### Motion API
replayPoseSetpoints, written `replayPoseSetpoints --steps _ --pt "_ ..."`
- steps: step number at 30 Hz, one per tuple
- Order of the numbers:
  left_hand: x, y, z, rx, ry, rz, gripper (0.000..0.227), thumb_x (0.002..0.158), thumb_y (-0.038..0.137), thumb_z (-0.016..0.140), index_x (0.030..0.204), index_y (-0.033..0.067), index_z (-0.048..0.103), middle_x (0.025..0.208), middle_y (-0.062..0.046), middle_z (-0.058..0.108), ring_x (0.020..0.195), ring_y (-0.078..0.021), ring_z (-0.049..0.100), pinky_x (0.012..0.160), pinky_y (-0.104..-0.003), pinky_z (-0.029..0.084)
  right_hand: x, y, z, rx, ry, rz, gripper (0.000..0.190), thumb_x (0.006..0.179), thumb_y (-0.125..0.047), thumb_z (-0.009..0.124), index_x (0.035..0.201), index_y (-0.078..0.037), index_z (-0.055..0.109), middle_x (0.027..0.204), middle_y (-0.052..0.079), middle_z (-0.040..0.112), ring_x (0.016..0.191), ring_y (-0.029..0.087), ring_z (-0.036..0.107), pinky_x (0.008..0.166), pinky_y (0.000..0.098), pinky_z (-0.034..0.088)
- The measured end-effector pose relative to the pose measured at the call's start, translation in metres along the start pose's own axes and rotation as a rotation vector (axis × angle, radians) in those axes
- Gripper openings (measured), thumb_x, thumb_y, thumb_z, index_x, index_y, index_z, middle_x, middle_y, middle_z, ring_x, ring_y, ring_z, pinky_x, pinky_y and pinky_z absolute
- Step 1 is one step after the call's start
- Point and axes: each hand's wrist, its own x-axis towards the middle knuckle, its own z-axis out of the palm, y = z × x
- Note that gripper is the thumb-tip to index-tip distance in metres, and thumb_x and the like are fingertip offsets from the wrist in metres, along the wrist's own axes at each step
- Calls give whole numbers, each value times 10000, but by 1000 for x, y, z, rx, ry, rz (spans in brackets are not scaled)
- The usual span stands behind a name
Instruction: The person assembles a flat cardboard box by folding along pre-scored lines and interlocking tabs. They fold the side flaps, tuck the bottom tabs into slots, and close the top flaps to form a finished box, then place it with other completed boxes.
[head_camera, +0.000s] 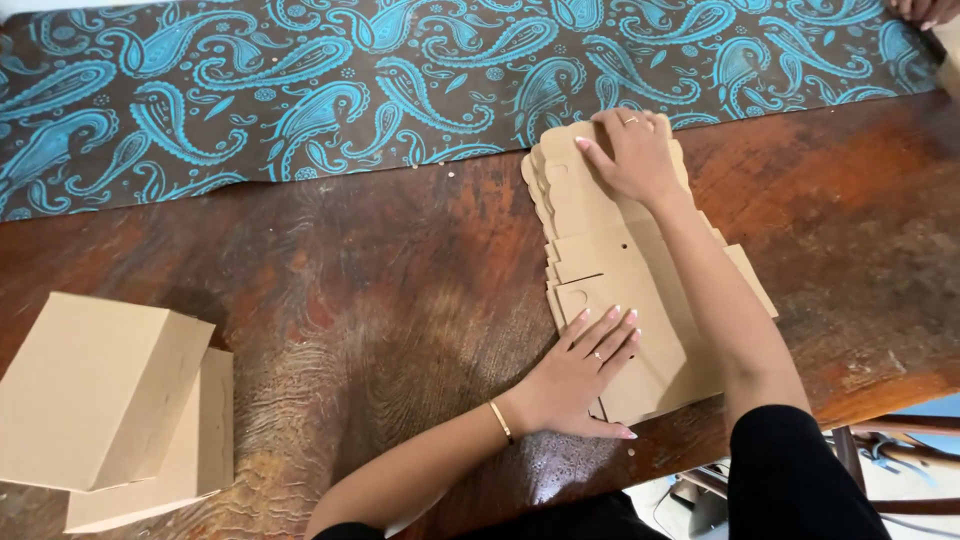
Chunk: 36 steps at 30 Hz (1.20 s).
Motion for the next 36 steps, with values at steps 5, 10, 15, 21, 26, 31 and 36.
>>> replayPoseSetpoints --steps 5,10,15,21,26,31,36 --pt "0 1 -3 -23 2 -10 1166 804 840 324 1604 -1 218 1711 -187 117 1605 -333 37 1288 -526 11 2 -6 -17 214 103 49 366 1126 -384 489 1040 -82 677 964 82 616 944 304 563 901 455 328" --pt "0 3 -6 3 19 -11 1186 777 865 322 1596 9 260 1707 -184 162 1605 -330 87 1292 -520 51 -7 -7 -34 224 197 42 437 1153 -357 489 841 -55 541 834 71 502 843 286 519 868 424 341" --pt "10 0 -31 -559 73 -116 1078 820 810 289 1618 109 101 1732 -97 -53 1603 -342 -81 1276 -636 1 -21 8 -39 371 364 48 602 1139 -230 682 671 -102 326 592 33 266 585 200 283 689 388 329" --pt "20 -30 -15 -755 737 -416 1051 819 390 752 1612 32 163 1647 -303 118 1533 -498 150 1247 -596 143 -53 31 -60 393 502 41 640 1128 -209 784 582 -175 451 504 39 432 561 364 525 661 407 424" --pt "24 -53 -23 -926 380 -646 955 874 332 700 1564 84 87 1674 -175 131 1507 -330 204 1224 -488 186 -64 -10 -124 428 635 -15 662 1177 -141 601 582 -73 318 561 26 259 550 169 261 644 393 286" --pt "25 -58 -11 -889 324 -638 807 879 309 717 1553 121 315 1494 -167 515 1349 -291 512 1147 -488 397 -75 -5 -153 465 770 24 670 1193 -160 590 593 -48 312 552 46 260 562 172 245 650 405 187" --pt "23 -59 -9 -874 294 -512 864 858 384 725 1516 56 271 1475 -76 559 1434 -309 447 1212 -483 294 -89 14 -165 412 902 11 684 1254 -169 581 610 43 493 569 158 470 563 268 425 679 437 286"
